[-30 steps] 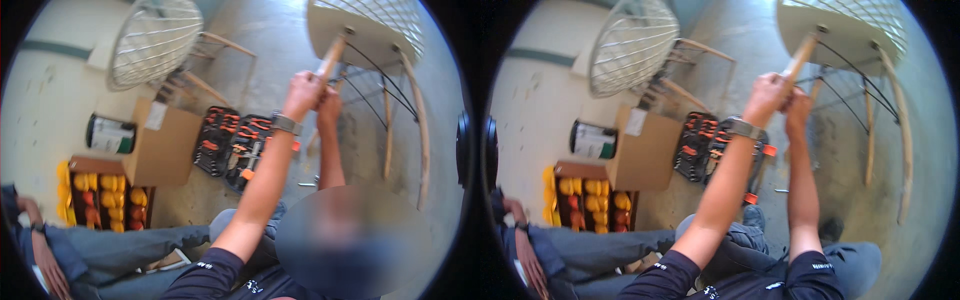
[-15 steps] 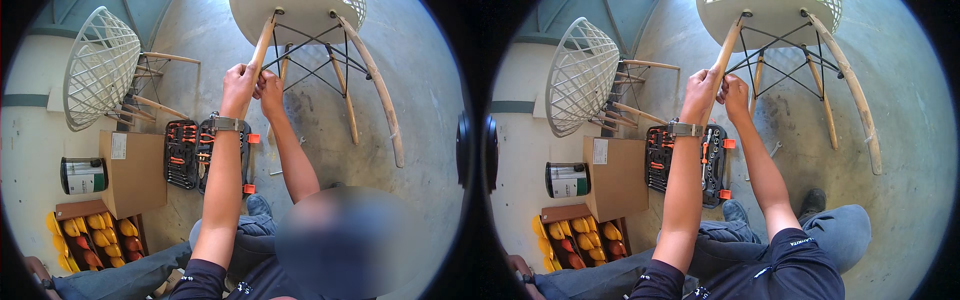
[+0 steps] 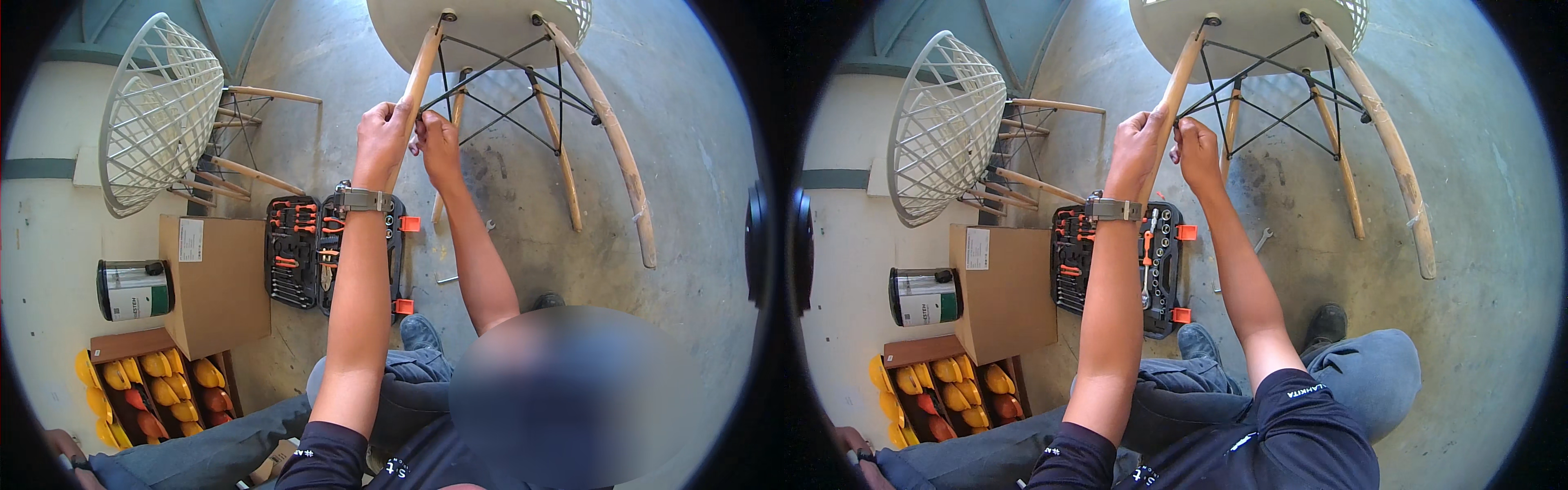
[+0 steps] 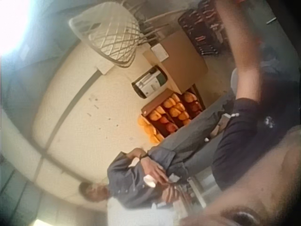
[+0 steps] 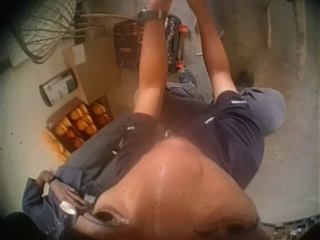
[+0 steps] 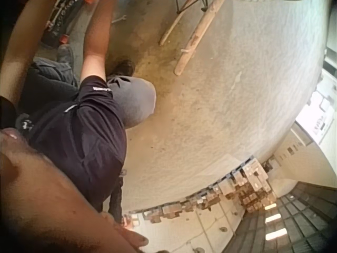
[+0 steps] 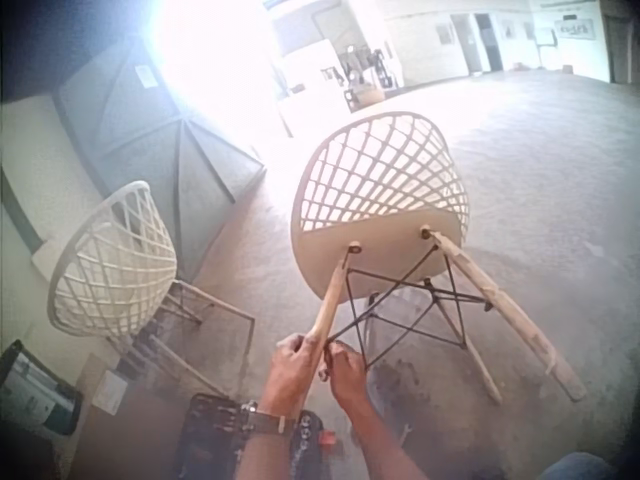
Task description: Assembling or repairing a modern chair by fixing its metal frame and wooden legs using specialized hand tools from a socket and screwdriver set.
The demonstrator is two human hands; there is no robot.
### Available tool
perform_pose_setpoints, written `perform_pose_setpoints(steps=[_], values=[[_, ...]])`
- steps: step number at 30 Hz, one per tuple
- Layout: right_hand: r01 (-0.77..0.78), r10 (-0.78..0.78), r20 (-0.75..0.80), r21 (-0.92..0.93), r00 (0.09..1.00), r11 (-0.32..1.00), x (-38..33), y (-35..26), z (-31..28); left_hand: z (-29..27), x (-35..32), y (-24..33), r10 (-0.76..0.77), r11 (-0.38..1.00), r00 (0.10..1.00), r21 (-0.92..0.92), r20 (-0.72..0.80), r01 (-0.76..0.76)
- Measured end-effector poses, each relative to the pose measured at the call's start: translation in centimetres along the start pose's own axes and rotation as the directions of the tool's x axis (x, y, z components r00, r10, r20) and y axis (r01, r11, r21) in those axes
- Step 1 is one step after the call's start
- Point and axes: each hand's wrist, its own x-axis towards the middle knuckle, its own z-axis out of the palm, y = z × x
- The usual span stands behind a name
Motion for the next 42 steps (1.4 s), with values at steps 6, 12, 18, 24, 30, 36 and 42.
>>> perform_pose_setpoints(steps=[6, 12, 18, 24, 30, 36, 42], values=[[-0.234, 0.226, 0.062, 0.189, 0.972, 0.954, -0.2, -1.1, 0.1, -0.2, 1.5, -2.3, 0.06, 0.996, 0.997, 0.065, -0.039, -0.057], [0.027, -0.026, 0.02, -0.041, 0.999, 0.999, -0.2, -0.8, 0.4, 0.0, 1.1, -1.8, 0.08, 0.996, 0.996, 0.053, -0.034, -0.078], [-0.153, 0.168, -0.06, 0.195, 0.984, 0.969, -0.4, -0.8, 1.3, 0.0, 0.3, -0.7, -0.01, 0.996, 1.0, -0.086, 0.019, 0.011], [-0.137, 0.137, -0.036, 0.0, 0.99, 0.991, -0.9, -1.4, 0.6, -0.1, 1.4, -2.4, 0.082, 0.996, 0.996, 0.03, -0.022, -0.081], [0.029, -0.027, 0.023, -0.07, 0.999, 0.997, -0.5, -0.7, 0.4, -0.1, 1.8, -2.6, 0.119, 0.99, 0.993, 0.075, -0.025, -0.117], [-0.195, 0.183, 0.065, 0.298, 0.981, 0.934, -0.5, 0.4, 0.5, -0.3, 0.6, -1.6, 0.016, 0.983, 1.0, -0.186, 0.023, -0.011], [-0.156, 0.151, 0.089, 0.051, 0.984, 0.986, -0.5, -1.0, -1.0, 0.6, 0.8, -2.2, 0.101, 0.995, 0.995, -0.023, -0.019, -0.102]])
